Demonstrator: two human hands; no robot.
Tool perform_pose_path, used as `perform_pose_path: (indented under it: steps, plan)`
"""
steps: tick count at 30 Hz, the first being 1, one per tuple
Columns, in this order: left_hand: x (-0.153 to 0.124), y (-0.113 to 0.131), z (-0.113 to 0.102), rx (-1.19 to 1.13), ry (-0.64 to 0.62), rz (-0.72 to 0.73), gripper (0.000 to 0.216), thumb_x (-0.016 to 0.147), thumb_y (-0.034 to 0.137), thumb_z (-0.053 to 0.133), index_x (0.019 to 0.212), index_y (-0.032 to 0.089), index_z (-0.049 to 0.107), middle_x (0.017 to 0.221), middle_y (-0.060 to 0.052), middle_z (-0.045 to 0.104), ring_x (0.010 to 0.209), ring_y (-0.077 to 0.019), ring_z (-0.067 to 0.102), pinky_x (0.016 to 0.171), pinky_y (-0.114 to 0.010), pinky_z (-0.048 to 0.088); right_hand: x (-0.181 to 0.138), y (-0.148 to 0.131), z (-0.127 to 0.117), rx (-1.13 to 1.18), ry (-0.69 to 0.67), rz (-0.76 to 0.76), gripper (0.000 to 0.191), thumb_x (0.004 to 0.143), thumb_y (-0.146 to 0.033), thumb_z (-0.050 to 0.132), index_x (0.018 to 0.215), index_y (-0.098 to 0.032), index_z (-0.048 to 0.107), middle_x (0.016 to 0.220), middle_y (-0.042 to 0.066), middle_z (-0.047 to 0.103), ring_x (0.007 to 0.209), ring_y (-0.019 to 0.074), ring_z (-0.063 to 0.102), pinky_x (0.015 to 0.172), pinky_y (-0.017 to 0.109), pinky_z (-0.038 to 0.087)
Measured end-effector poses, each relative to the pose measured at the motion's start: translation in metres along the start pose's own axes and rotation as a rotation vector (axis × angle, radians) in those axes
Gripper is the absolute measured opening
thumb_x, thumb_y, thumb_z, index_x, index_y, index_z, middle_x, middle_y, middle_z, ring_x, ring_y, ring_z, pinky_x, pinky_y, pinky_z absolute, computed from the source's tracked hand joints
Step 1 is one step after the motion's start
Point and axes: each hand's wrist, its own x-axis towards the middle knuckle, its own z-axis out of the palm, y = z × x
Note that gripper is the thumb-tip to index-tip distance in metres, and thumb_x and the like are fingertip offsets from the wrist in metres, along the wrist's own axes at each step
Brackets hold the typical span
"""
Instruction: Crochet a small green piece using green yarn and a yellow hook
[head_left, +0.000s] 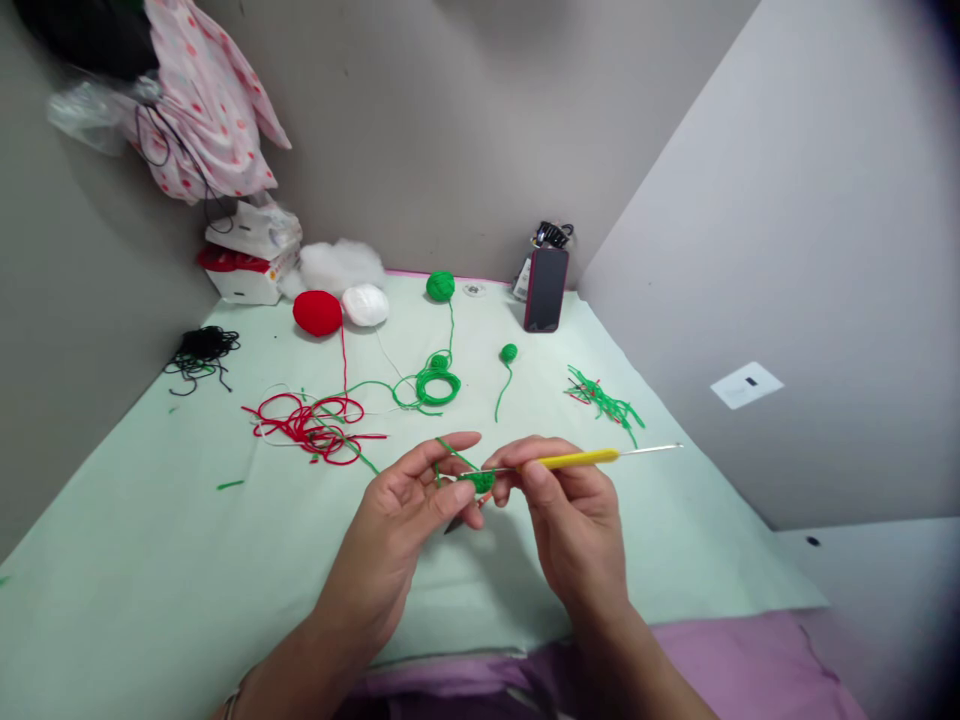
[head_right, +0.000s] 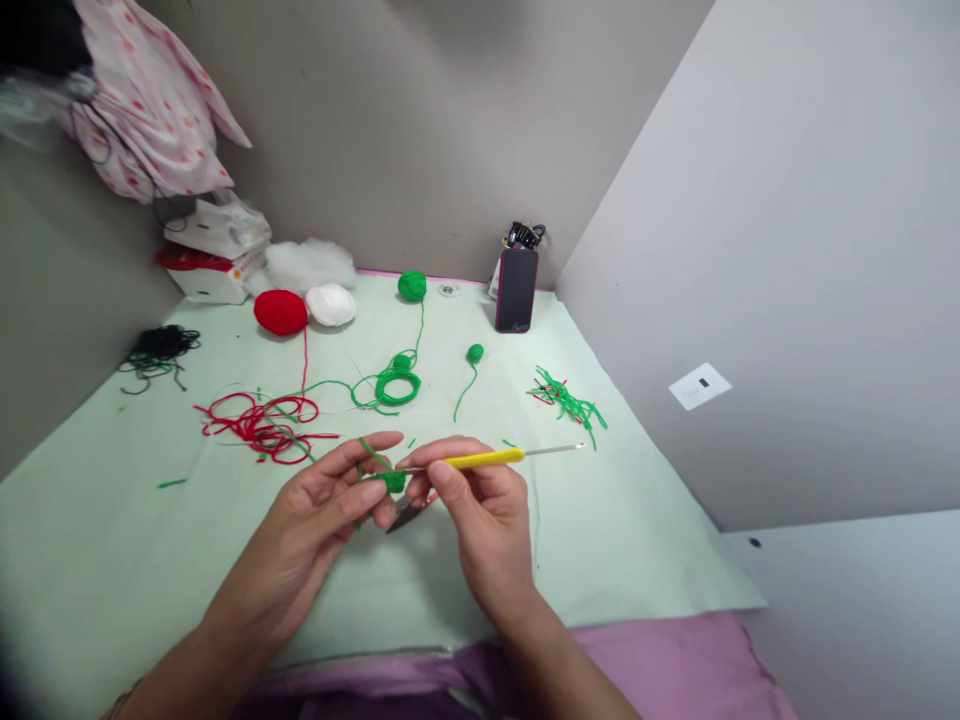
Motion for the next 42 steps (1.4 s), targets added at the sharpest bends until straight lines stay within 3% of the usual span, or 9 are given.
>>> perform_pose_path:
  steps: [9, 19, 24, 26, 29, 32, 36, 39, 42]
  plan:
    - [-0.001, 0.000, -0.001, 0.055, 0.045, 0.034, 0.019, 0.086, 0.032, 0.089, 0.104, 0.027, 0.089, 0.073, 0.004, 0.063, 0.066, -0.0107, 0.059, 0.078, -0.027, 0.048, -0.001, -0.003, -0.003, -0.017, -0.037, -0.002, 0.021, 0.105, -0.040, 0.070, 0.095, -0.023, 0.077, 0.090, 0.004, 0.083, 0.068, 0.0152, 0.074, 0.065, 0.029, 0.065]
    - [-0.006, -0.004, -0.008, 0.290, 0.102, 0.161, 0.023, 0.088, 0.031, 0.087, 0.110, 0.035, 0.088, 0.088, 0.002, 0.069, 0.093, -0.0196, 0.063, 0.090, -0.029, 0.050, -0.013, -0.006, -0.001, -0.232, -0.056, -0.224, 0.020, 0.109, -0.022, 0.060, 0.109, -0.026, 0.079, 0.097, 0.005, 0.081, 0.078, 0.0178, 0.075, 0.071, 0.034, 0.066]
    - [-0.008, -0.005, -0.003, 0.374, 0.215, 0.257, 0.019, 0.082, 0.025, 0.091, 0.099, 0.032, 0.088, 0.097, 0.000, 0.074, 0.106, -0.0227, 0.065, 0.104, -0.032, 0.043, -0.017, -0.005, -0.002, -0.545, -0.150, -0.503, 0.027, 0.106, -0.013, 0.059, 0.119, -0.027, 0.078, 0.104, 0.007, 0.084, 0.092, 0.0223, 0.080, 0.086, 0.041, 0.068]
    - [-0.008, -0.005, -0.001, 0.263, 0.191, 0.211, 0.031, 0.080, 0.027, 0.094, 0.110, 0.033, 0.087, 0.091, 0.002, 0.072, 0.101, -0.0209, 0.065, 0.103, -0.032, 0.044, -0.021, -0.002, -0.003, -0.722, -0.171, -0.608, 0.034, 0.102, -0.009, 0.066, 0.125, -0.030, 0.078, 0.108, 0.008, 0.084, 0.093, 0.0226, 0.081, 0.083, 0.037, 0.069]
    - [-0.005, -0.004, 0.001, -0.035, 0.058, -0.005, 0.051, 0.075, 0.036, 0.098, 0.124, 0.030, 0.084, 0.081, 0.003, 0.068, 0.083, -0.0172, 0.062, 0.092, -0.033, 0.049, -0.023, 0.001, -0.004, -0.896, -0.162, -0.681, 0.046, 0.097, -0.006, 0.073, 0.131, -0.037, 0.077, 0.110, 0.006, 0.083, 0.097, 0.0237, 0.081, 0.081, 0.036, 0.069]
    - [-0.002, -0.001, -0.001, -0.178, 0.005, -0.142, 0.055, 0.073, 0.037, 0.099, 0.124, 0.024, 0.084, 0.081, 0.001, 0.068, 0.082, -0.0160, 0.061, 0.089, -0.031, 0.048, -0.018, 0.001, -0.004, -0.648, -0.078, -0.555, 0.033, 0.104, -0.012, 0.065, 0.125, -0.033, 0.079, 0.103, 0.006, 0.082, 0.091, 0.0224, 0.078, 0.080, 0.038, 0.068]
    - [-0.001, 0.001, -0.003, -0.131, 0.017, -0.057, 0.043, 0.077, 0.033, 0.096, 0.119, 0.027, 0.086, 0.082, 0.002, 0.068, 0.083, -0.0147, 0.061, 0.089, -0.029, 0.047, -0.007, -0.001, -0.001, -0.175, -0.034, -0.238, 0.019, 0.108, -0.024, 0.063, 0.107, -0.026, 0.082, 0.093, 0.004, 0.079, 0.076, 0.0171, 0.072, 0.068, 0.031, 0.063]
    - [-0.003, -0.003, -0.002, -0.071, 0.000, 0.000, 0.035, 0.080, 0.032, 0.095, 0.115, 0.031, 0.088, 0.083, 0.002, 0.068, 0.088, -0.0152, 0.064, 0.093, -0.029, 0.049, -0.005, 0.000, 0.005, -0.157, -0.052, -0.199, 0.015, 0.106, -0.027, 0.068, 0.106, -0.028, 0.083, 0.095, 0.004, 0.082, 0.082, 0.0172, 0.075, 0.065, 0.028, 0.062]
    - [-0.003, -0.008, 0.001, -0.025, 0.054, 0.044, 0.036, 0.080, 0.032, 0.097, 0.114, 0.034, 0.088, 0.085, 0.003, 0.071, 0.087, -0.0138, 0.064, 0.089, -0.026, 0.049, -0.009, -0.001, 0.008, -0.333, -0.046, -0.314, 0.020, 0.106, -0.020, 0.067, 0.112, -0.030, 0.083, 0.097, 0.004, 0.083, 0.084, 0.0179, 0.077, 0.066, 0.028, 0.063]
